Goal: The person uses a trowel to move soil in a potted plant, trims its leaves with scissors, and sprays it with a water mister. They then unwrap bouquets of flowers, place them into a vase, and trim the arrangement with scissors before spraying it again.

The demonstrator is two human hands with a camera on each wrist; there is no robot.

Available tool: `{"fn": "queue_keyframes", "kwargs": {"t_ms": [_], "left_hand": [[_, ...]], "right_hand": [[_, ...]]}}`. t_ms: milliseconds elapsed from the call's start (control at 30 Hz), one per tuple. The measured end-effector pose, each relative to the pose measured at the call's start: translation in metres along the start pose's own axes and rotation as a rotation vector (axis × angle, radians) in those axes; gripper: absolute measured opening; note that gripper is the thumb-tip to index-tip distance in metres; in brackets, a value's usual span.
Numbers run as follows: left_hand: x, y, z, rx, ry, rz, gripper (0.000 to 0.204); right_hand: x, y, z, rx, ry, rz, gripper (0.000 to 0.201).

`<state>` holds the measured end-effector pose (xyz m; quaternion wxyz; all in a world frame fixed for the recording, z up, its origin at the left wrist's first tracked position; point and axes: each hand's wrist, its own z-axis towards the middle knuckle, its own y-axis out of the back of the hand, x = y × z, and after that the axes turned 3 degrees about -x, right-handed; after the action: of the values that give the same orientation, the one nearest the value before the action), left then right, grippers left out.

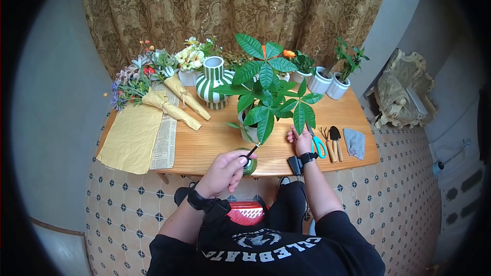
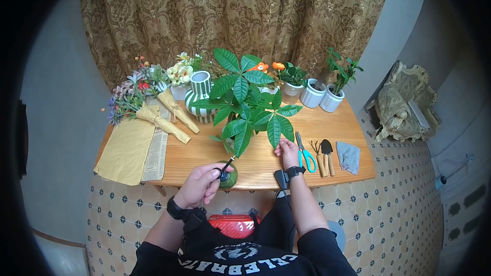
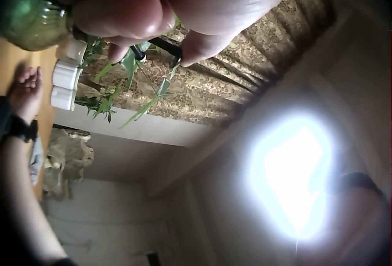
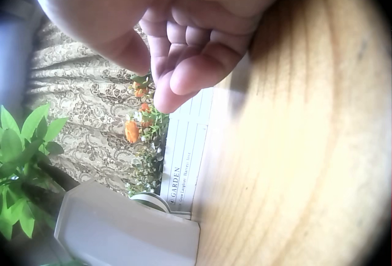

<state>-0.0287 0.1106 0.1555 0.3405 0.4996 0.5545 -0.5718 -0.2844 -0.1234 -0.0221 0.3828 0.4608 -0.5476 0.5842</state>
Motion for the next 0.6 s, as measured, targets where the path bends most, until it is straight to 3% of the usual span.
{"fn": "queue_keyframes", "kwargs": {"t_ms": [233, 600], "left_hand": [[-0.007, -0.012, 0.003, 0.081, 0.061, 0.096, 0.036], [-0.006, -0.012, 0.005, 0.028, -0.015, 0.022, 0.033]], "right_hand": [[0.0, 0.0, 0.0, 0.004, 0.004, 0.002, 0.017], [0.003, -0.002, -0.001, 0.005, -0.008, 0.027, 0.015]]}}
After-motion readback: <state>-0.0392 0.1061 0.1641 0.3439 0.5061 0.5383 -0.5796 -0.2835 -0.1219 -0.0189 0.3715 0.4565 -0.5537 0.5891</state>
